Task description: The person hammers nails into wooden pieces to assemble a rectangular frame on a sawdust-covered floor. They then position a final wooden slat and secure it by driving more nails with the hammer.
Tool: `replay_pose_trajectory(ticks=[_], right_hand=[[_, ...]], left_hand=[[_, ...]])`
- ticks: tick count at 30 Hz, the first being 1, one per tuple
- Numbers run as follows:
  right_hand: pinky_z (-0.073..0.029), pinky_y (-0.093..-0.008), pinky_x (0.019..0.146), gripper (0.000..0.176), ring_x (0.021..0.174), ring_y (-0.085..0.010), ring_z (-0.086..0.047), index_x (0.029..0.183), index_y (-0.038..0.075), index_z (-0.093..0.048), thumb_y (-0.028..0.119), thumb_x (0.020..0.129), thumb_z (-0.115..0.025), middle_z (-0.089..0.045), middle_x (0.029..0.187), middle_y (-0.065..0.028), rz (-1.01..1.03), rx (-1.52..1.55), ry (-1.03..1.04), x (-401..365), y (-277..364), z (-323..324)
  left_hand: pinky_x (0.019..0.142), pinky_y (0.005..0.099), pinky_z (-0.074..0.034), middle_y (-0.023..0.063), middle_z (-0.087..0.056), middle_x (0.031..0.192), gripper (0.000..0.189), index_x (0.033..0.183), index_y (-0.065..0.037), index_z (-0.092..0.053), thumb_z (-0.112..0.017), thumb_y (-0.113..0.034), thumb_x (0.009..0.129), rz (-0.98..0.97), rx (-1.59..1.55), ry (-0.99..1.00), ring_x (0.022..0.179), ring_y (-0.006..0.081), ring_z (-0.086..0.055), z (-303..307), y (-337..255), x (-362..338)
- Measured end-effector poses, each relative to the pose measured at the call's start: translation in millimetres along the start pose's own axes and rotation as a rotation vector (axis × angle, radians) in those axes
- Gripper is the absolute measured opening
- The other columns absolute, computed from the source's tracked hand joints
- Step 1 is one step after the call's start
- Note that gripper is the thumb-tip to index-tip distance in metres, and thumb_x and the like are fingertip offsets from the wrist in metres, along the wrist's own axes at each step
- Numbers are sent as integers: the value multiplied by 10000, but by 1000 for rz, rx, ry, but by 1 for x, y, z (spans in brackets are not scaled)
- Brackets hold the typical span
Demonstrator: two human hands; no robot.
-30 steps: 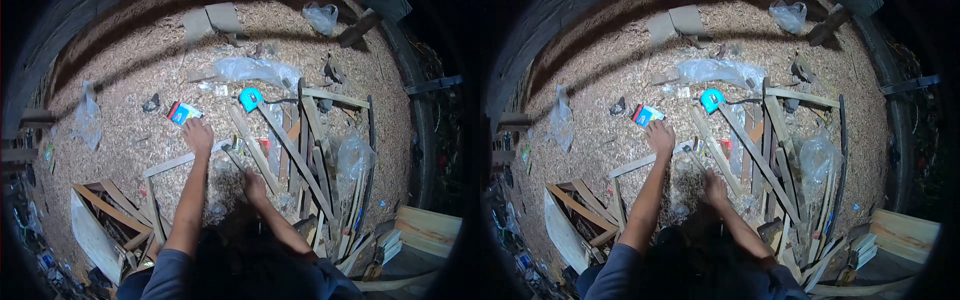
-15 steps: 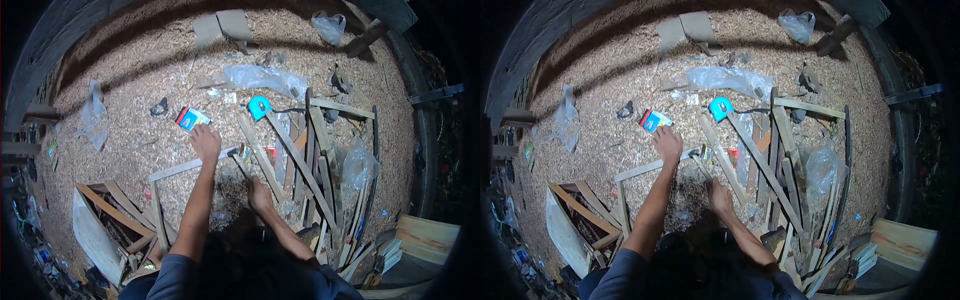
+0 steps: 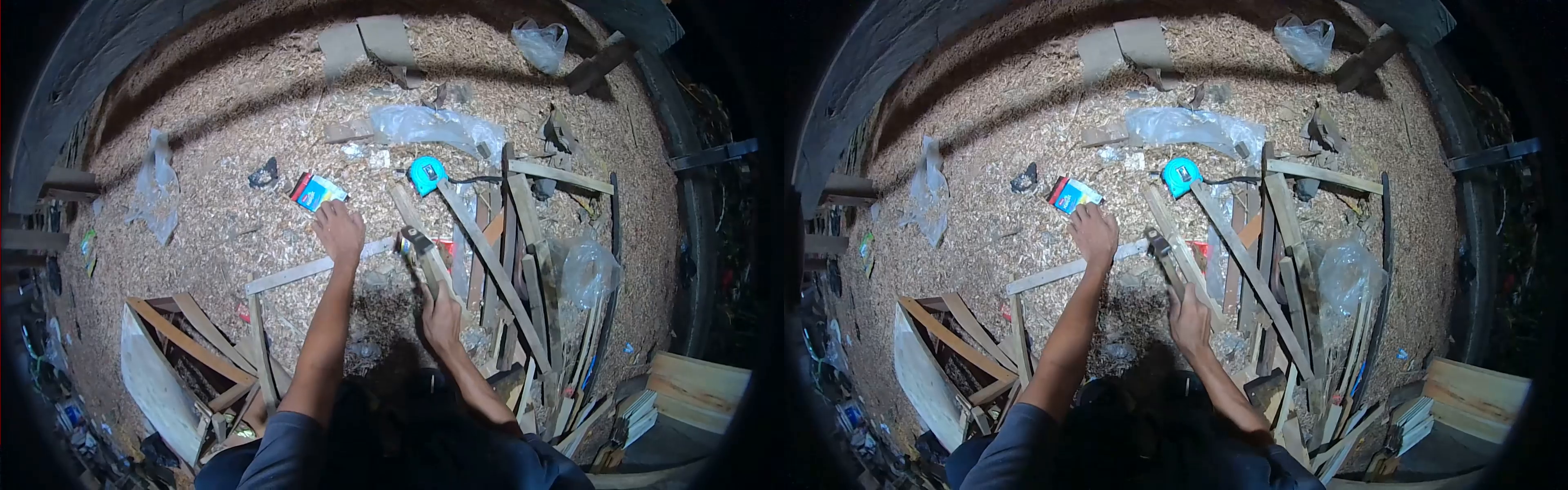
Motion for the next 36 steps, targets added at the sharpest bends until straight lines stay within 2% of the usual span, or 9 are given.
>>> replay_pose_trajectory(ticks=[4, 7, 13, 16, 21, 24, 30, 34, 36], right_hand=[[-436, -548, 535, 182, 632, -473, -614, 969, -25, -509, 149, 940, -554, -588, 650, -285, 280, 313, -215, -9, 11, -3], [-430, -562, 550, 164, 656, -482, -619, 993, -5, -507, 140, 938, -562, -598, 674, -285, -16, -209, 207, 2, -26, -45], [-440, -533, 555, 216, 679, -483, -615, 991, -6, -515, 204, 965, -555, -592, 676, -295, 192, 193, -98, -6, 22, 24], [-442, -515, 552, 230, 680, -493, -605, 986, -14, -525, 214, 970, -555, -589, 680, -291, 6, 279, -75, 2, 24, 36], [-450, -503, 589, 246, 729, -496, -603, 988, -18, -542, 228, 976, -550, -598, 747, -300, -23, 282, -76, -9, 1, 32], [-454, -509, 619, 242, 755, -497, -599, 965, -23, -554, 218, 974, -550, -597, 759, -303, -55, 274, -32, -20, -13, 26], [-452, -484, 675, 322, 767, -478, -597, 929, -31, -590, 284, 970, -541, -590, 756, -283, -61, 303, 0, -28, -42, -4], [-474, -490, 740, 365, 865, -484, -613, 1020, -41, -612, 315, 958, -553, -624, 837, -303, -118, 278, 123, -36, -58, -15], [-479, -490, 764, 386, 894, -483, -613, 1059, -46, -613, 322, 955, -555, -631, 878, -312, -143, 253, 190, -42, -66, -22]], left_hand=[[885, 458, -375, 134, -507, 1043, 305, 1007, -45, -543, -574, -265, 799, -5, 34, -1, 1043, 307, -484, 1, -3, 6], [887, 451, -370, 130, -510, 1044, 294, 994, -46, -549, -585, -267, 802, -7, 14, 3, 1052, 299, -482, 4, -5, -1], [888, 439, -357, 122, -519, 1023, 266, 971, -60, -560, -589, -260, 797, 13, 42, 1, 1043, 290, -485, 1, -2, 2], [870, 436, -368, 120, -529, 995, 230, 964, -71, -559, -579, -226, 796, -113, -137, -92, 1003, 302, -498, 15, -8, 1], [864, 438, -412, 122, -550, 1031, 342, 1085, -88, -578, -669, -278, 816, -661, -250, 196, 1006, 312, -524, 30, -16, -72], [882, 429, -424, 115, -557, 1038, 431, 1145, -94, -572, -700, -324, 804, -531, -183, 208, 1023, 310, -536, 39, -22, -67], [861, 438, -433, 170, -568, 997, 362, 1046, -49, -537, -678, -225, 763, -729, -288, 343, 955, 327, -564, 60, -41, -43], [720, 433, -459, 186, -588, 832, 315, 1069, -29, -503, -589, -231, 842, -633, -462, 218, 756, 339, -583, 144, -51, -26], [656, 368, -452, 143, -569, 781, 327, 1110, -30, -500, -540, -288, 912, -362, -856, 273, 708, 258, -575, 167, -43, -19]])
Point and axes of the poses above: each hand's wrist, its own x-axis towards the middle knuckle, its own z-axis out of the back of the hand, y = z × x, the point moved 7 cm from there along x, towards the middle knuckle
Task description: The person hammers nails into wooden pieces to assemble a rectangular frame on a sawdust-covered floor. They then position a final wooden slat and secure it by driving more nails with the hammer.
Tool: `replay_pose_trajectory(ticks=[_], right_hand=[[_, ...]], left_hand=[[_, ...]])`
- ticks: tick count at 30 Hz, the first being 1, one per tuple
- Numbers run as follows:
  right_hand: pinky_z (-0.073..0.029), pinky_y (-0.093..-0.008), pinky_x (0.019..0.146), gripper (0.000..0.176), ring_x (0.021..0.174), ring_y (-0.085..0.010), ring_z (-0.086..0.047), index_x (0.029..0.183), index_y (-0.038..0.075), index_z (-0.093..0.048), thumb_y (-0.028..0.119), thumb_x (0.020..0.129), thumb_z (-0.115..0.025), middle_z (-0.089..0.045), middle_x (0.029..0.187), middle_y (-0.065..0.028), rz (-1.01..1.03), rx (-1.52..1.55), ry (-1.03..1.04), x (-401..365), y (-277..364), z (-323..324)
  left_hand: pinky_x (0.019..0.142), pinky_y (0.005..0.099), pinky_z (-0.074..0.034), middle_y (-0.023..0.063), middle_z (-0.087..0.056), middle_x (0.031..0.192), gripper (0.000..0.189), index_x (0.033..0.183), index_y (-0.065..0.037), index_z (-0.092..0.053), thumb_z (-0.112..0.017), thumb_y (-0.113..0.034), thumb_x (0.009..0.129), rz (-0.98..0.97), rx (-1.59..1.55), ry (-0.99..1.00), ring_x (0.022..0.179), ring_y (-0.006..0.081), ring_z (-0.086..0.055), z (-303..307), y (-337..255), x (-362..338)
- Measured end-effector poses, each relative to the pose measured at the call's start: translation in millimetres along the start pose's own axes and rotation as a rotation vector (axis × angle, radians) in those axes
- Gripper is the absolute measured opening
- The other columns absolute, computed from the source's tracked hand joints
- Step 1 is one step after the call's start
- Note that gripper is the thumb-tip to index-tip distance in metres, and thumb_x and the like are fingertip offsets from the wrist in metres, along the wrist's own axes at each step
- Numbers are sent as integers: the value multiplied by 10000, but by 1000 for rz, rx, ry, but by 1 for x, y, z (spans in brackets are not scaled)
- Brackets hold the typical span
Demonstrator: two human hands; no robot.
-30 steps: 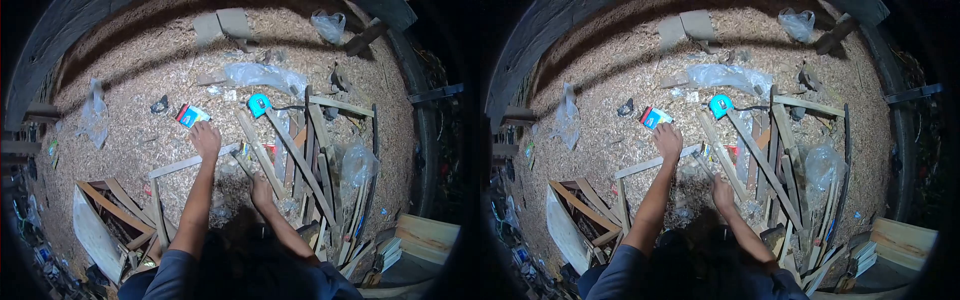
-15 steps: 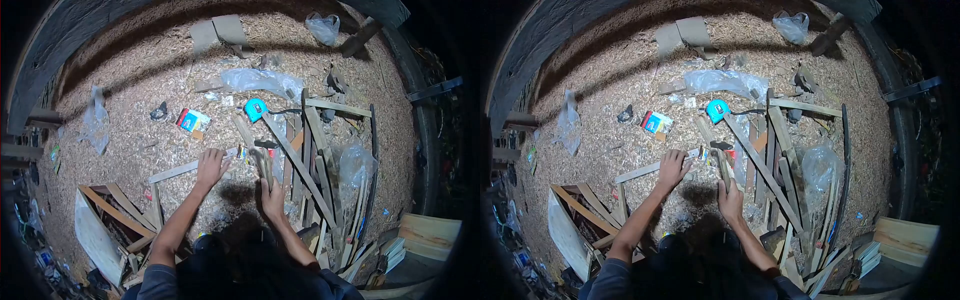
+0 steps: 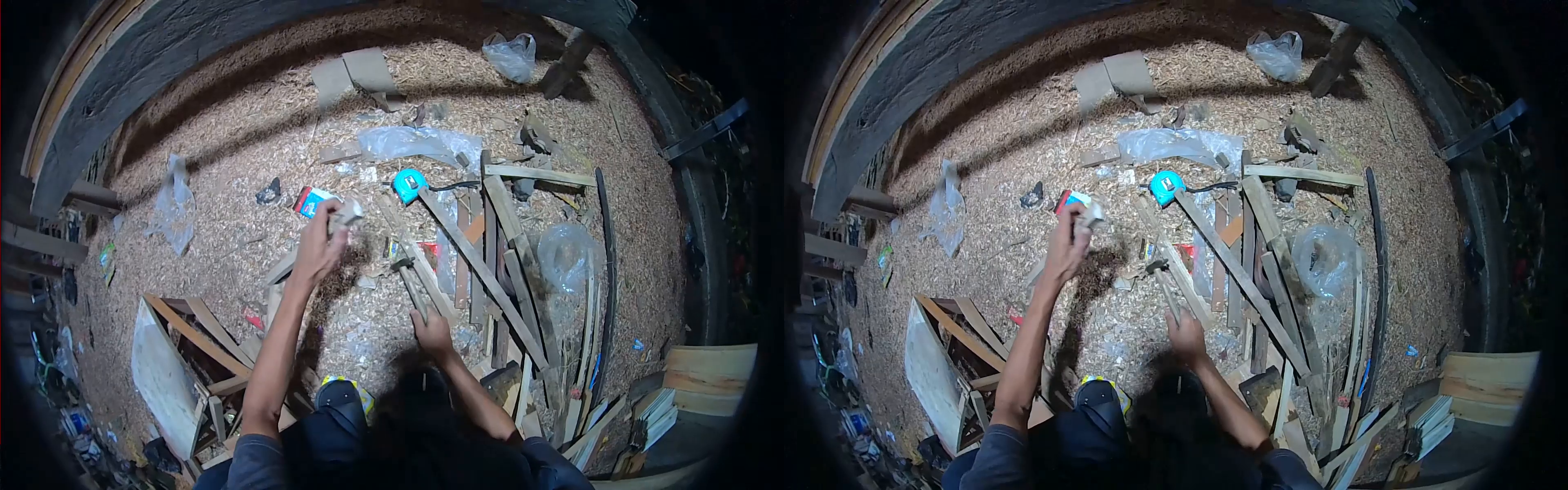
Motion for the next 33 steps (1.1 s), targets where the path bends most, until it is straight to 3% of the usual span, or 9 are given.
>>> replay_pose_trajectory(ticks=[1, 5, 6, 11, 18, 24, 26, 29, 33], right_hand=[[-479, -490, 778, 394, 912, -485, -608, 1073, -44, -615, 326, 954, -558, -634, 900, -313, 49, 3, -15, 1, -6, -5], [-489, -457, 795, 405, 889, -438, -643, 1071, -49, -617, 333, 947, -569, -658, 911, -280, 69, -19, -10, 1, -8, -7], [-489, -457, 795, 405, 889, -438, -643, 1071, -49, -617, 333, 947, -569, -658, 911, -280, 75, -19, -12, 1, -2, -3], [-496, -300, 741, 331, 791, -136, -625, 1071, -18, -629, 261, 900, -677, -673, 858, -83, 126, 273, 25, 12, 81, 37], [-529, -305, 698, 410, 772, -145, -649, 1158, -19, -628, 286, 897, -711, -676, 893, -75, 628, 688, -239, 28, 225, 115], [-490, -214, 521, 376, 643, -90, -631, 1117, -34, -632, 264, 902, -709, -653, 856, -51, 405, 794, 116, 46, 226, 105], [-504, -251, 563, 268, 664, -107, -633, 1032, -20, -664, 202, 892, -719, -663, 842, -61, 357, 741, 91, 42, 220, 102], [-507, -306, 705, 203, 771, -117, -633, 925, -5, -686, 174, 852, -747, -688, 842, -81, 442, 466, -137, 35, 204, 96], [-494, -287, 710, 185, 771, -105, -607, 957, -11, -677, 149, 874, -720, -694, 860, -61, 431, 489, -68, 24, 187, 79]], left_hand=[[639, 295, -427, 77, -540, 793, 397, 1171, -41, -502, -496, -382, 967, -100, -71, -67, 719, 157, -534, 7, -8, 5], [630, 255, -408, 6, -509, 837, 589, 1245, -32, -492, -455, -550, 968, -109, -393, -157, 721, 97, -479, 25, -41, 17], [639, 248, -415, 45, -544, 878, 555, 1250, -13, -477, -456, -489, 966, -64, -452, -134, 744, 105, -500, 24, -39, 19], [569, 228, -363, 12, -480, 798, 473, 1114, -44, -483, -377, -491, 1001, 19, -826, -25, 632, 70, -406, -6, -62, 15], [527, 203, -332, -4, -442, 763, 459, 1188, -23, -481, -322, -421, 1023, 260, -1196, 262, 590, 57, -358, -65, -69, -17], [492, 202, -322, -19, -442, 722, 486, 1145, -47, -510, -337, -478, 1002, 294, -1054, 201, 577, 50, -374, -90, -38, -29], [488, 195, -315, -4, -456, 748, 482, 1146, -34, -501, -332, -468, 1021, 292, -1072, 209, 611, 46, -383, -99, -25, -32], [460, 195, -306, -16, -451, 708, 515, 998, -49, -503, -303, -522, 1017, 422, -930, -72, 562, 46, -381, -88, 2, -29], [449, 200, -287, -26, -414, 650, 538, 916, -61, -513, -256, -520, 1026, 346, -1007, -20, 517, 45, -332, -77, 7, -20]])
Point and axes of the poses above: each hand's wrist, its own x-axis towards the middle knuckle, its own z-axis out of the back of the hand, y = z × x, the point moved 7 cm from there along x, towards the middle knuckle
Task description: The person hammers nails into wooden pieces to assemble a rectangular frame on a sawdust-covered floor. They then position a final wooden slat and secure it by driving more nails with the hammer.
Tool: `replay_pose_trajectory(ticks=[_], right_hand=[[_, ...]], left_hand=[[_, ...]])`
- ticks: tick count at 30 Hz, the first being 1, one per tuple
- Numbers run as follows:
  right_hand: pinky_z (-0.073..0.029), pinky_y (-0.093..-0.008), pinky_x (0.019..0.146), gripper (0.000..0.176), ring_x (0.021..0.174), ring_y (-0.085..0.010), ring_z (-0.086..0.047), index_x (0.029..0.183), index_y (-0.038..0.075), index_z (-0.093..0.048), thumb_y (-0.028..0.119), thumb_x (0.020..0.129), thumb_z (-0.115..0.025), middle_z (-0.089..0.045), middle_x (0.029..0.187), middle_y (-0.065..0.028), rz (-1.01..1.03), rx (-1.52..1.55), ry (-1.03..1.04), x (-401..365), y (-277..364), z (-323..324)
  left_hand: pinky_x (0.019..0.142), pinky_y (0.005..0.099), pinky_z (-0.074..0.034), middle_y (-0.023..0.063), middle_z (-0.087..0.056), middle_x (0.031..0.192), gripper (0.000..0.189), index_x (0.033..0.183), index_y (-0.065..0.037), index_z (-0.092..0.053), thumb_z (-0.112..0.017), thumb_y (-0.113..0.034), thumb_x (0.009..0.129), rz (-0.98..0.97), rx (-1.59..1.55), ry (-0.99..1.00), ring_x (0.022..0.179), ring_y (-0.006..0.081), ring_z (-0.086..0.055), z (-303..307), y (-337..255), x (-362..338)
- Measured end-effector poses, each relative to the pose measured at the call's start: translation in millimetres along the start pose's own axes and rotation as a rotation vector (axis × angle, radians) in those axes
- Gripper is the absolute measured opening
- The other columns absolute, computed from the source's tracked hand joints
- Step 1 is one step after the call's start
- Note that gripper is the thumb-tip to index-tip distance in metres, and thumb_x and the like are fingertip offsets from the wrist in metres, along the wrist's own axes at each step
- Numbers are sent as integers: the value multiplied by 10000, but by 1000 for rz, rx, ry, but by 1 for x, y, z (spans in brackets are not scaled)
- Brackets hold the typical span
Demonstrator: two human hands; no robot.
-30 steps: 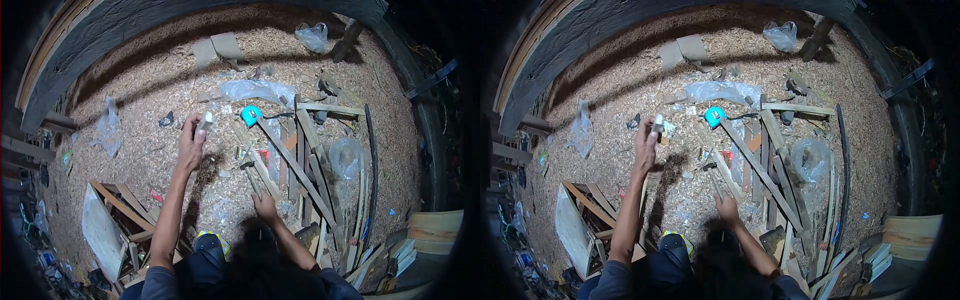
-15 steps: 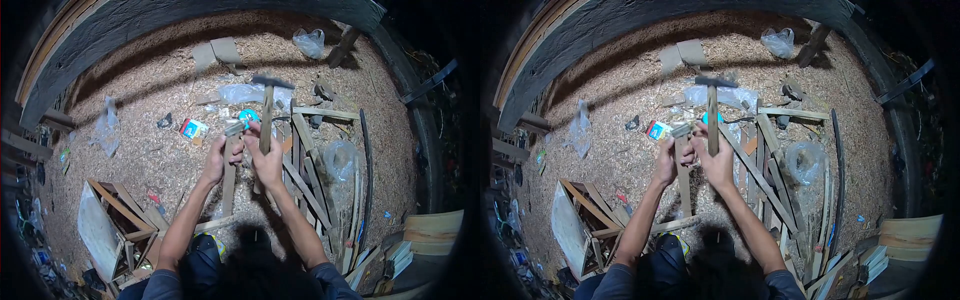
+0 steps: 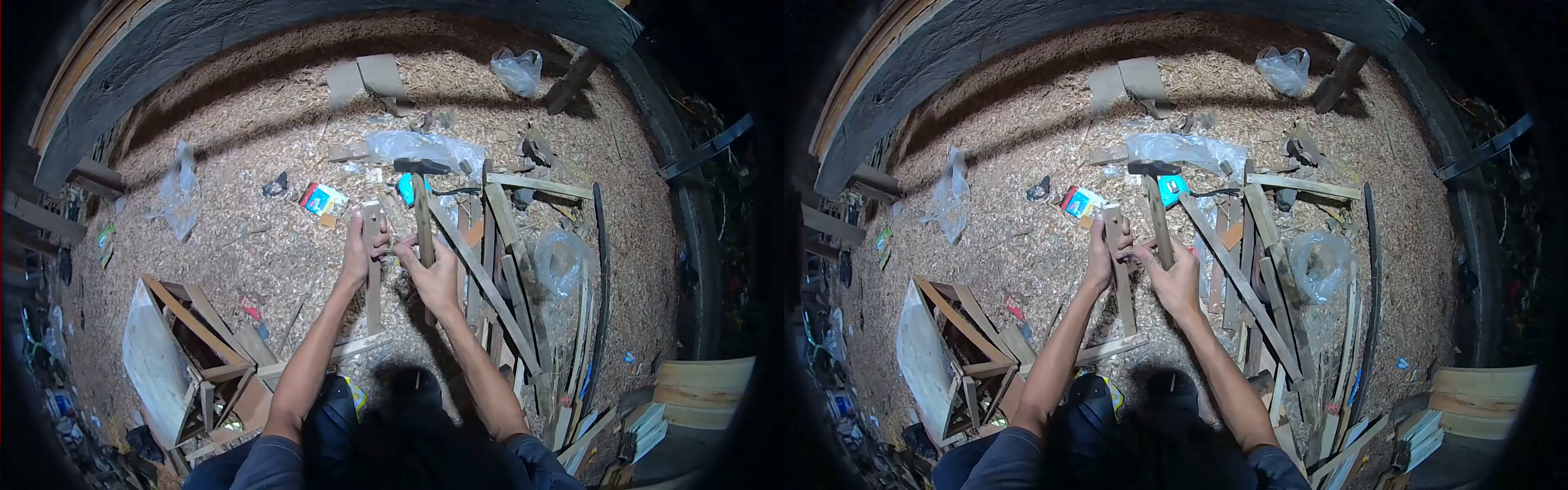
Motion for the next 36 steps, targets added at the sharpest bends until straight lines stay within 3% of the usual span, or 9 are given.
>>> replay_pose_trajectory(ticks=[7, 10, 14, 19, 25, 28, 33, 35, 36], right_hand=[[-525, -263, 696, 206, 747, -115, -673, 1047, -6, -663, 111, 882, -705, -689, 851, -71, -15, 145, -40, 5, 2, -5], [-533, -251, 569, 186, 700, -115, -682, 1003, -30, -665, 93, 872, -714, -679, 843, -74, -32, 179, -43, 8, 21, -3], [-537, -260, 555, 158, 672, -114, -670, 947, -34, -676, 99, 872, -716, -664, 826, -58, -61, 104, -68, 8, 22, -1], [-503, -255, 532, 141, 658, -95, -646, 954, -42, -669, 87, 896, -680, -657, 809, -56, 189, -177, -138, -2, 57, 9], [-509, -235, 568, 189, 662, -89, -647, 1034, -52, -631, 82, 905, -663, -672, 774, -75, 32, 225, -54, 2, 20, 2], [-481, -233, 639, 175, 705, -90, -610, 1017, -40, -647, 95, 908, -670, -669, 836, -56, -90, 193, -80, 0, 30, 5], [-494, -253, 666, 169, 745, -107, -632, 960, -34, -675, 101, 867, -718, -676, 851, -57, -1, 43, -130, -3, 43, 10], [-496, -258, 672, 167, 753, -111, -633, 939, -33, -683, 104, 856, -729, -677, 855, -57, 57, -26, -155, -2, 40, 12], [-511, -249, 615, 156, 695, -117, -647, 941, -41, -674, 83, 859, -718, -673, 923, -73, 285, -165, -186, 0, 49, 14]], left_hand=[[484, 206, -317, -28, -415, 658, 550, 941, -47, -540, -259, -512, 1029, 17, -25, 92, 551, 56, -360, -15, -4, -12], [533, 230, -353, -22, -514, 698, 645, 1109, -3, -629, -231, -505, 1037, -6, 193, -44, 589, 72, -413, -16, 1, -17], [566, 252, -366, 4, -579, 722, 692, 1246, 33, -604, -214, -502, 1042, -45, 328, 66, 615, 82, -437, -38, -9, -30], [558, 253, -357, -17, -532, 698, 675, 1098, 12, -645, -222, -511, 1039, -69, 379, 19, 608, 77, -423, -31, -1, -29], [568, 249, -369, -24, -493, 704, 635, 1014, -14, -632, -234, -508, 1038, -62, 297, 34, 608, 80, -415, -31, -6, -26], [573, 242, -388, -22, -506, 706, 620, 1005, -24, -621, -239, -512, 1037, -74, 317, 36, 612, 79, -443, -38, -13, -31], [570, 244, -399, -24, -519, 705, 614, 962, -36, -611, -245, -525, 1035, -82, 371, -17, 612, 74, -463, -30, -2, -31], [602, 281, -418, 25, -538, 755, 632, 1227, -6, -595, -214, -476, 1044, -89, 441, 46, 641, 116, -466, -26, 4, -28], [602, 281, -418, 25, -538, 755, 632, 1227, -6, -595, -214, -476, 1044, -88, 442, 42, 641, 116, -466, -29, -2, -29]])
Point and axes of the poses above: each hand's wrist, its own x-axis towards the middle knuckle, its own z-axis out of the back of the hand, y = z × x, the point moved 7 cm from there along x, towards the middle knuckle
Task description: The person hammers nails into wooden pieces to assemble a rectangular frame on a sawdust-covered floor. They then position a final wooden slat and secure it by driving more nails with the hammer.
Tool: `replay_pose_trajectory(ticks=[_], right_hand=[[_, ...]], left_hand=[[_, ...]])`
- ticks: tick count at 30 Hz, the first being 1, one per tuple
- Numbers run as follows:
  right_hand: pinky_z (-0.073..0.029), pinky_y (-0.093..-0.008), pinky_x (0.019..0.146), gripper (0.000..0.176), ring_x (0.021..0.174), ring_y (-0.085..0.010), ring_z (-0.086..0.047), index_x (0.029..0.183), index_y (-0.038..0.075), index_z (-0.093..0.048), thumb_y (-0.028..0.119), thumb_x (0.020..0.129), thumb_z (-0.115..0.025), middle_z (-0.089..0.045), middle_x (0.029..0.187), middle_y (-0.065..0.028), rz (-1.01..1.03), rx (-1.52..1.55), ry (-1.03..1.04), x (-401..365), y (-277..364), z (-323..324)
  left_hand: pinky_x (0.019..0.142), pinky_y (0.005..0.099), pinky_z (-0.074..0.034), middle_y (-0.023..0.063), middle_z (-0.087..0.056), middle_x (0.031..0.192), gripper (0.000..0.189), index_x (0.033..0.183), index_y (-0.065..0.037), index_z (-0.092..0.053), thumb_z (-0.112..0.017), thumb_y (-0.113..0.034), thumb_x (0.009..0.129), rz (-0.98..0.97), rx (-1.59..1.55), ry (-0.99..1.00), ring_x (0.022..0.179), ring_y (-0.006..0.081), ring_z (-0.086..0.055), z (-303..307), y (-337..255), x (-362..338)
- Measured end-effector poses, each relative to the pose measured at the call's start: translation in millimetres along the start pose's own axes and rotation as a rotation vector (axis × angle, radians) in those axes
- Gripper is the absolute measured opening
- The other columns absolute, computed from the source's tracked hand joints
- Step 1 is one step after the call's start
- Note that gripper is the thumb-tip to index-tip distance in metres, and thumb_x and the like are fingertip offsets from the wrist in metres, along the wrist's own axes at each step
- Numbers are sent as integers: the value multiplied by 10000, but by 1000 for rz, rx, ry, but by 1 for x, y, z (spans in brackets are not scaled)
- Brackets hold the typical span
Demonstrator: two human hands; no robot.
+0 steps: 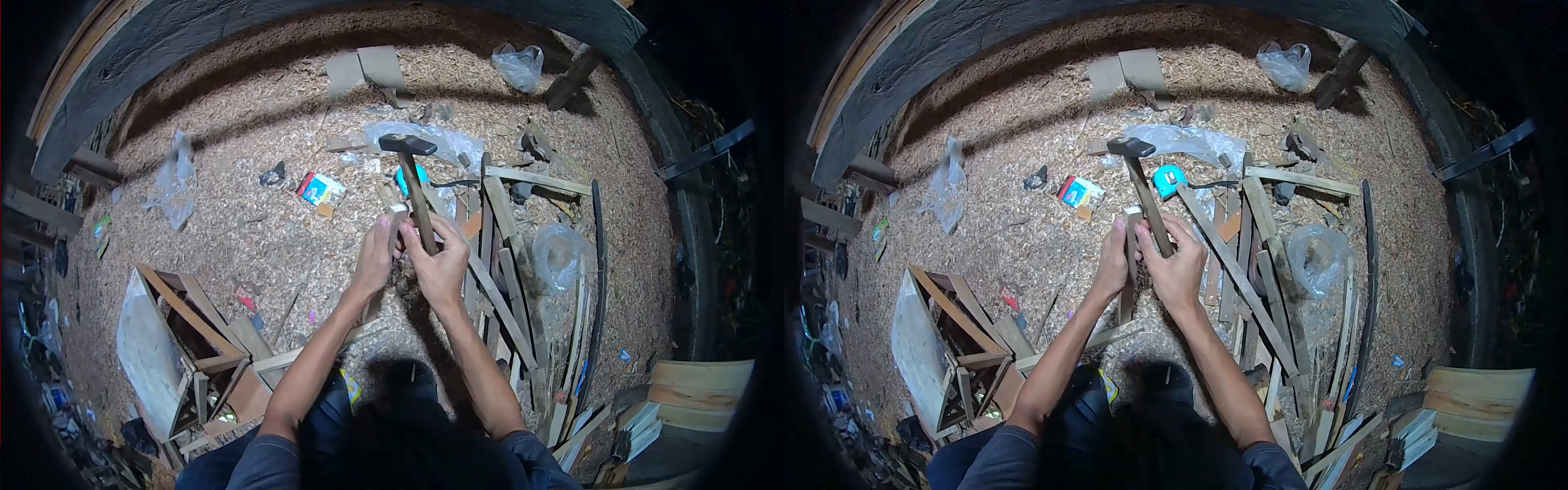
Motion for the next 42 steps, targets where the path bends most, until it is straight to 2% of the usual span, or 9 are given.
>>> replay_pose_trajectory(ticks=[2, 7, 13, 19, 23, 25, 28, 39, 42], right_hand=[[-525, -240, 558, 144, 637, -123, -661, 943, -49, -664, 62, 862, -707, -669, 990, -89, 236, -120, -32, -1, 7, -1], [-548, -255, 616, 198, 671, -120, -659, 951, -58, -655, 126, 886, -692, -676, 819, -82, -178, 106, 21, 18, -11, -4], [-255, -213, 368, 211, 412, -5, -371, 1005, 5, -633, 203, 934, -634, -463, 578, 73, -387, 648, 123, 44, -15, -3], [-330, -202, 452, 239, 538, -17, -458, 915, -6, -675, 225, 880, -728, -579, 669, 27, -241, 241, -30, 39, -34, 9], [-381, -205, 511, 227, 612, -30, -514, 935, -15, -681, 198, 875, -732, -659, 759, -13, -323, 152, -69, 20, -58, 30], [-420, -217, 551, 232, 642, -45, -546, 939, -28, -679, 187, 870, -732, -679, 783, -28, -397, 191, -73, 13, -76, 40], [-476, -244, 621, 246, 673, -82, -592, 949, -34, -682, 183, 851, -743, -693, 801, -49, -433, 67, -120, 6, -105, 54], [-465, -247, 634, 255, 688, -78, -567, 952, -30, -692, 210, 873, -721, -652, 777, -18, -483, 34, -80, 9, -119, 48], [-455, -254, 620, 277, 677, -78, -559, 961, -16, -695, 248, 879, -715, -646, 767, -22, -454, 29, -53, 15, -135, 36]], left_hand=[[620, 305, -429, 50, -542, 760, 619, 1249, 2, -572, -214, -462, 1049, -36, 178, 12, 663, 152, -490, -3, -17, 0], [693, 338, -449, 105, -572, 854, 593, 1220, 24, -530, -229, -459, 1054, -154, 186, 32, 730, 198, -525, -6, -54, 13], [795, 402, -455, 178, -599, 966, 426, 1162, 11, -532, -396, -373, 1036, -485, 398, 79, 877, 322, -593, -4, -97, 38], [885, 435, -430, 172, -554, 1126, 401, 1193, -21, -533, -567, -332, 942, -586, 824, 101, 1058, 315, -541, 3, -89, 23], [894, 451, -438, 237, -590, 1097, 507, 1189, 3, -563, -629, -398, 886, -207, 915, -430, 1043, 401, -563, 134, 24, 9], [883, 458, -467, 256, -620, 1084, 563, 1200, 5, -562, -645, -441, 866, 297, 968, -359, 1026, 423, -594, 181, 90, -18], [857, 473, -477, 272, -626, 1090, 567, 1174, 9, -565, -649, -456, 860, 454, 948, -249, 1003, 431, -608, 176, 113, -45], [707, 451, -497, 159, -657, 885, 322, 1087, 9, -492, -545, -252, 907, -216, 603, -596, 763, 319, -642, 224, 95, -27], [582, 360, -469, 50, -570, 727, 233, 1003, -29, -520, -499, -239, 904, 100, 227, -453, 615, 174, -548, 230, 87, -17]])
Point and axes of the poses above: each hand's wrist, its own x-axis towards the middle knuckle, its own z-axis out of the back of the hand, y = z × x, the point moved 7 cm from there along x, towards the middle knuckle
